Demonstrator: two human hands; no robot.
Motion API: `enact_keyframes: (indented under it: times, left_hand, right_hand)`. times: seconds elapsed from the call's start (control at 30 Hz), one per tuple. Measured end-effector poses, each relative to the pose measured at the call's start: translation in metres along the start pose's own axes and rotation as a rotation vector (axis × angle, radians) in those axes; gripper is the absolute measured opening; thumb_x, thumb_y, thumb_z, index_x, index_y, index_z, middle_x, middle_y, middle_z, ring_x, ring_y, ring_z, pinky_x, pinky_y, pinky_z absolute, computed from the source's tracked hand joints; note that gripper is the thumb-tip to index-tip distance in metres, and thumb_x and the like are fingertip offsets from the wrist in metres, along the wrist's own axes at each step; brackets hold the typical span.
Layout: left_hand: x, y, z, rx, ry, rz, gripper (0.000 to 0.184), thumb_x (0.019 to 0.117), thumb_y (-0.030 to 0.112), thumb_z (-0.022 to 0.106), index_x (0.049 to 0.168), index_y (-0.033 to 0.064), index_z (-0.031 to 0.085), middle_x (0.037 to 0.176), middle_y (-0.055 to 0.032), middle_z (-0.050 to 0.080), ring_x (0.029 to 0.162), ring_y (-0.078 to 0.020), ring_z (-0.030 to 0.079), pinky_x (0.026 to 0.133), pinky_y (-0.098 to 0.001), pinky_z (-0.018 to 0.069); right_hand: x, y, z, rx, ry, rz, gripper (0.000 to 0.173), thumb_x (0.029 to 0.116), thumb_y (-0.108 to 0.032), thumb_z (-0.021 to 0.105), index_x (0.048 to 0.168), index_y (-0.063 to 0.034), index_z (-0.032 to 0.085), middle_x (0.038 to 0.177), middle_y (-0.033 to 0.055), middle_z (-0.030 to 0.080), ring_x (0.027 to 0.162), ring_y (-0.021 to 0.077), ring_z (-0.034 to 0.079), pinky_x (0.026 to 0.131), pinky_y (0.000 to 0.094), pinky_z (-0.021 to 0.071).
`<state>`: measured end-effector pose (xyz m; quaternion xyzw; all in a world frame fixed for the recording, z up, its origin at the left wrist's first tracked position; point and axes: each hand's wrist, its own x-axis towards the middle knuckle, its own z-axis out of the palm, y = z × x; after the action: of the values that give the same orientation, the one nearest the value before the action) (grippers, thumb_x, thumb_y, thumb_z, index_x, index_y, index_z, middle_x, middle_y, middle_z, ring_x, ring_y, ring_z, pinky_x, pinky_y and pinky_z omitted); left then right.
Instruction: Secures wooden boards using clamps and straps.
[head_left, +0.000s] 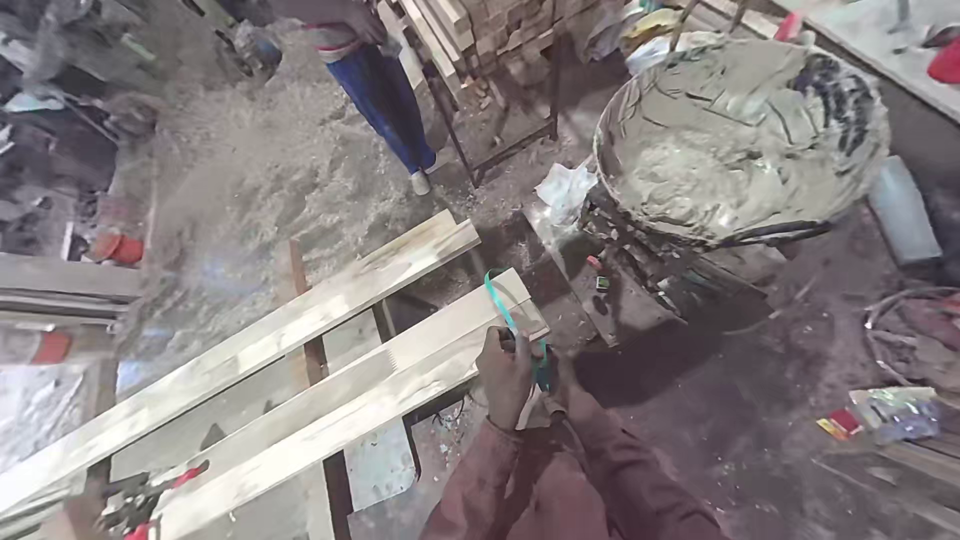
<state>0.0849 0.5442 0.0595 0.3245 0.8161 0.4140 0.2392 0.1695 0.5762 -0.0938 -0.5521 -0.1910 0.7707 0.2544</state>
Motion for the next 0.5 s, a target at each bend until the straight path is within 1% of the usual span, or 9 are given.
enact_keyframes:
  times: [0.1,0.17,0.23,0.3,0.33,0.37,0.4,0.47,0.5]
  left_hand:
    - [0.009,-0.009,-0.008,-0.09,-0.021,-0.092,0.019,0.0983,0.016,0.065,0.107,-0.001,0.065,0.081,-0.0071,0.072,0.067,-0.016,0.073,0.063,-0.0358,0.0646]
    - [0.014,-0.009,-0.008,-0.155,-0.068,-0.115,0.019,0.0989,0.016,0.065,0.108,-0.0011,0.064,0.084,-0.0084,0.073,0.068,-0.0177,0.074,0.064,-0.0371,0.0662]
    - [0.018,-0.004,-0.001,-0.203,-0.101,-0.142,0.021,0.0989,0.017,0.065,0.109,-0.0011,0.063,0.085,-0.0094,0.072,0.069,-0.0192,0.074,0.066,-0.0382,0.0666]
    - [0.022,0.0,0.008,-0.203,-0.101,-0.152,0.02,0.0993,0.018,0.065,0.108,-0.0003,0.062,0.081,-0.0086,0.071,0.068,-0.0183,0.073,0.065,-0.0375,0.0651]
    - [0.025,0.001,0.011,-0.186,-0.094,-0.153,0.02,0.0992,0.019,0.065,0.107,-0.0001,0.061,0.079,-0.008,0.07,0.066,-0.0177,0.071,0.065,-0.0374,0.0632]
    - [0.028,0.003,0.013,-0.162,-0.09,-0.149,0.021,0.0993,0.019,0.065,0.107,0.0002,0.061,0.077,-0.0072,0.068,0.065,-0.0169,0.069,0.066,-0.037,0.0615]
    - [0.029,0.003,0.015,-0.136,-0.09,-0.141,0.022,0.0995,0.02,0.064,0.107,0.0003,0.061,0.077,-0.0072,0.068,0.066,-0.0166,0.069,0.066,-0.0371,0.0622]
    - [0.029,0.004,0.019,-0.096,-0.08,-0.12,0.024,0.1001,0.022,0.064,0.109,0.0002,0.061,0.078,-0.0075,0.068,0.067,-0.0168,0.069,0.068,-0.0378,0.0619]
    - [0.029,0.005,0.018,-0.081,-0.066,-0.115,0.024,0.1001,0.022,0.063,0.11,-0.0001,0.061,0.078,-0.0076,0.068,0.067,-0.0169,0.069,0.068,-0.0382,0.0618]
  right_hand:
    - [-0.005,0.016,0.005,0.114,0.036,-0.146,0.038,0.1132,-0.027,0.031,0.131,-0.0014,0.053,0.088,0.0091,0.067,0.07,0.0168,0.067,0.059,0.0332,0.0589]
    - [0.001,0.014,0.005,0.125,0.079,-0.206,0.036,0.1133,-0.028,0.032,0.129,-0.0008,0.05,0.085,0.0103,0.068,0.065,0.0194,0.069,0.054,0.0351,0.0597]
    - [0.004,-0.005,0.007,0.009,0.068,-0.241,0.033,0.1108,-0.015,0.038,0.132,0.0064,0.052,0.088,0.0109,0.065,0.066,0.0162,0.062,0.057,0.0321,0.0556]
    - [0.006,-0.025,0.005,-0.062,0.05,-0.13,0.024,0.1068,-0.005,0.042,0.123,0.0045,0.056,0.082,0.0046,0.06,0.061,0.0103,0.057,0.056,0.0262,0.0525]
    - [0.007,-0.033,0.0,-0.064,0.031,-0.005,0.018,0.1066,-0.004,0.042,0.118,-0.0004,0.056,0.082,0.0013,0.056,0.065,0.0087,0.056,0.061,0.0244,0.0516]
    - [0.019,-0.03,-0.009,-0.025,0.007,0.09,0.014,0.1065,-0.006,0.045,0.114,-0.0043,0.056,0.083,0.0002,0.058,0.067,0.0084,0.058,0.064,0.0239,0.0531]
    - [0.04,-0.009,-0.027,0.06,-0.048,0.086,0.012,0.1054,-0.007,0.048,0.112,-0.0038,0.058,0.082,0.0021,0.063,0.068,0.0097,0.061,0.061,0.0249,0.0544]
    - [0.058,0.018,-0.046,0.167,-0.214,-0.02,0.022,0.1069,-0.01,0.046,0.124,0.0018,0.053,0.088,0.0086,0.066,0.066,0.0115,0.063,0.056,0.0245,0.0537]
    - [0.046,0.014,-0.043,0.129,-0.324,-0.109,0.028,0.1098,-0.011,0.039,0.13,0.0066,0.046,0.091,0.0114,0.064,0.067,0.0103,0.061,0.056,0.0229,0.0512]
